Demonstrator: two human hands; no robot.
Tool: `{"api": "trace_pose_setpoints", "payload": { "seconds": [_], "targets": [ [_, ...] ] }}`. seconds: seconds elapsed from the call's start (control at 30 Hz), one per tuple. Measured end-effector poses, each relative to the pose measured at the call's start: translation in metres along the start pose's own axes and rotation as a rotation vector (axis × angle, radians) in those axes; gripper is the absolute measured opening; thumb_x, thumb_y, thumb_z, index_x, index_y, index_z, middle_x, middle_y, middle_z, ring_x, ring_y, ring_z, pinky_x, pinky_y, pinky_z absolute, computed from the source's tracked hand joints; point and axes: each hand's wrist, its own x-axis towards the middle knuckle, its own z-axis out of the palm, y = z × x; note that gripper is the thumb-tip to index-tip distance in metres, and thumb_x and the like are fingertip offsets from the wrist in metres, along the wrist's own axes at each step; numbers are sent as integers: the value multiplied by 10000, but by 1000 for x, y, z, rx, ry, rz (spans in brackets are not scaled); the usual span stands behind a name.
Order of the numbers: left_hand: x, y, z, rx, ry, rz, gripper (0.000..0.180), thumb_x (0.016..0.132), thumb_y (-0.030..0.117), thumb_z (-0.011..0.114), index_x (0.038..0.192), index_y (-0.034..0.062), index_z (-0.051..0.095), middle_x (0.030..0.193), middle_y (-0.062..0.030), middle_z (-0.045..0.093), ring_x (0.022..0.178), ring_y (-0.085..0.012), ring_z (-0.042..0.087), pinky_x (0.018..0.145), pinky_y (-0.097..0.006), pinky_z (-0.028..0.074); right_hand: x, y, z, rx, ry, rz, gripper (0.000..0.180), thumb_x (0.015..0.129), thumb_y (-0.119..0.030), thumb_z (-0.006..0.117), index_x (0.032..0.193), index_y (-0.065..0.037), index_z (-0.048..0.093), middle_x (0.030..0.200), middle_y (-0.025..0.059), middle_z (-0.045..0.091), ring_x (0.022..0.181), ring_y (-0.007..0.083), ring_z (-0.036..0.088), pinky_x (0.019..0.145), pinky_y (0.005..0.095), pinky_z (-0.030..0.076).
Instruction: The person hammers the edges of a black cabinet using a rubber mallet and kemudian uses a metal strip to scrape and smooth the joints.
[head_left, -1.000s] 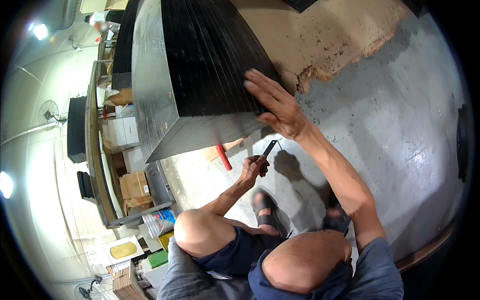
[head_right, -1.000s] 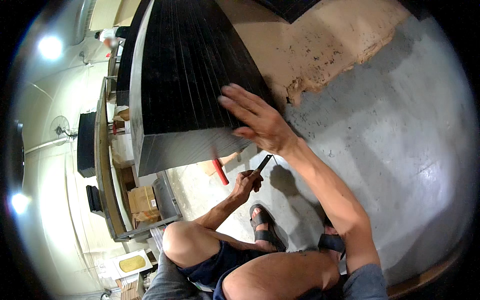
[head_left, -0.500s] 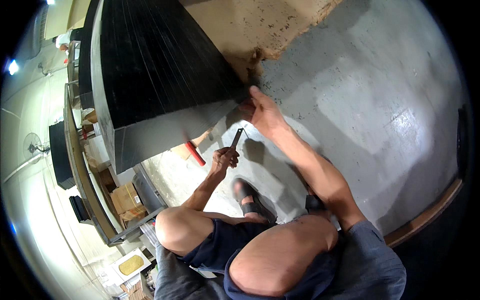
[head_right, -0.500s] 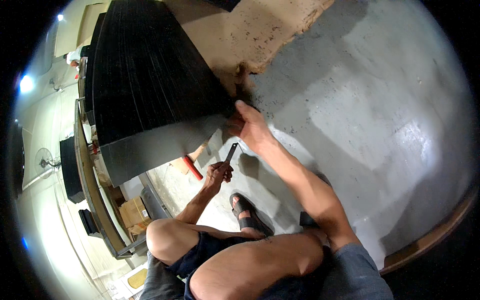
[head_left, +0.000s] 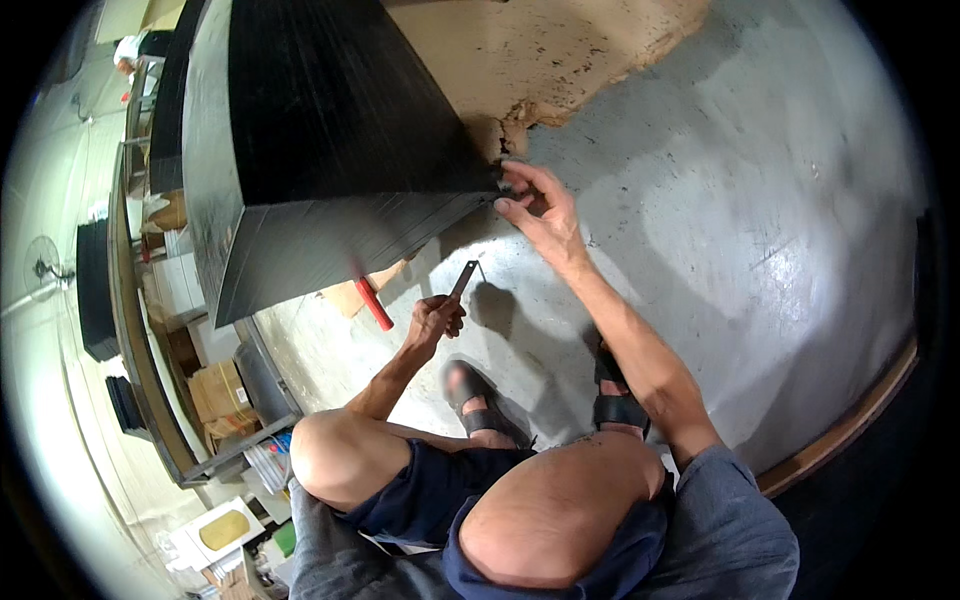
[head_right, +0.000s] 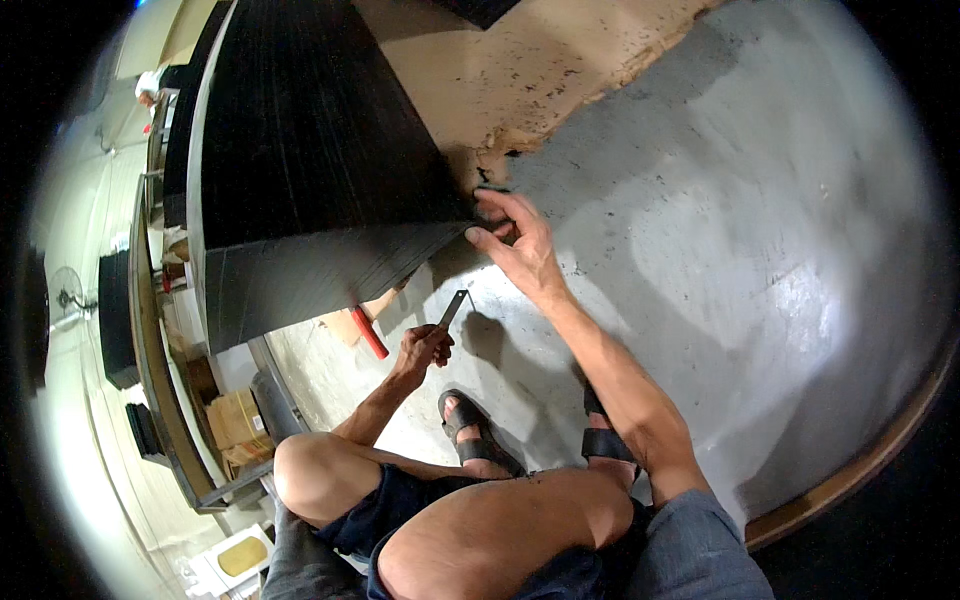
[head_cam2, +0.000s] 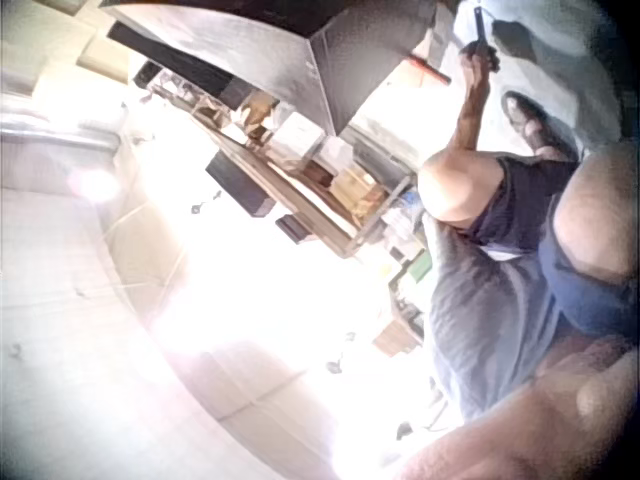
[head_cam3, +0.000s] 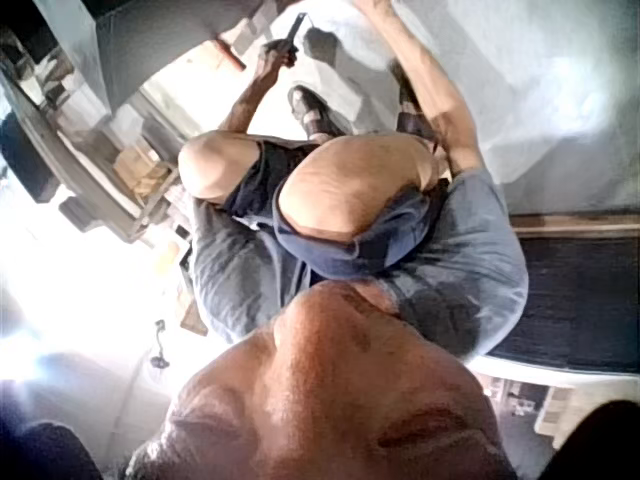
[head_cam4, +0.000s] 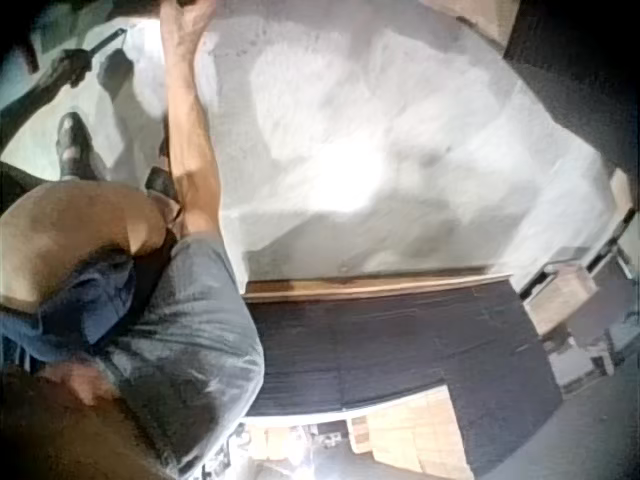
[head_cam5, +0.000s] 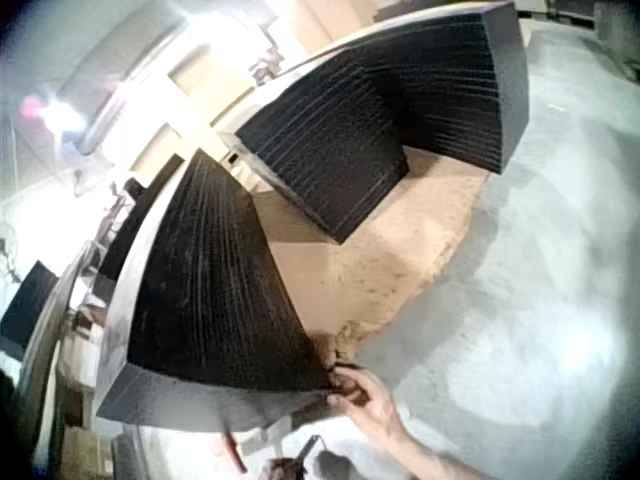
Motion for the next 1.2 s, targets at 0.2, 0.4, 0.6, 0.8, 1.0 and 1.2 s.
{"api": "trace_pose_setpoints", "payload": {
  "seconds": [0.2, 0.4, 0.6, 0.8, 1.0, 1.2],
  "targets": [
    [-3, -1, 1, 22, -40, 50, 392, 950, 322, 563, 770, -18, 641, 613, -75, 606, 500, -140, 559, 475, -275, 441, 41, -69, 18, -361, -236, -533, 629, 646, -155, 840, 1226, -81, 608, 1187, 123, 594, 1112, 267, 547, 922, 360, 469],
    [-12, 10, 5, -2, -65, 84, 389, 937, 335, 588, 780, -18, 633, 622, -74, 601, 535, -141, 570, 490, -278, 437, 52, -64, 3, -124, -367, -258, 347, 743, -136, 787, 1074, -55, 721, 1206, 86, 617, 1113, 188, 554, 913, 300, 446],
    [-14, 5, 4, 4, -97, 94, 378, 953, 310, 561, 794, -25, 634, 639, -81, 606, 546, -145, 570, 496, -287, 438, 34, -89, 30, -326, -202, -522, 382, 731, -161, 797, 1085, -47, 711, 1164, 105, 625, 1020, 208, 604, 896, 298, 457],
    [-10, 12, 10, -9, -140, 154, 403, 947, 340, 561, 791, -23, 644, 639, -82, 613, 550, -150, 573, 504, -290, 443, 48, -99, 18, -335, -316, -458, 467, 719, -123, 799, 1157, -25, 673, 1130, 102, 637, 997, 197, 601, 812, 275, 479],
    [-11, 10, 8, -20, -143, 143, 412, 944, 338, 558, 778, -28, 648, 635, -86, 618, 540, -148, 573, 494, -284, 455, 52, -110, 18, -355, -317, -532, 443, 740, -190, 788, 1131, -11, 684, 1143, 129, 640, 1009, 206, 584, 819, 306, 482],
    [-13, 8, 8, -60, -154, 147, 407, 942, 334, 558, 773, -25, 645, 630, -82, 614, 546, -146, 575, 494, -282, 454, 32, -198, 87, -257, -245, -807, 456, 726, -225, 808, 1128, -43, 692, 1184, 93, 610, 1022, 223, 583, 855, 320, 490]
  ]
}}
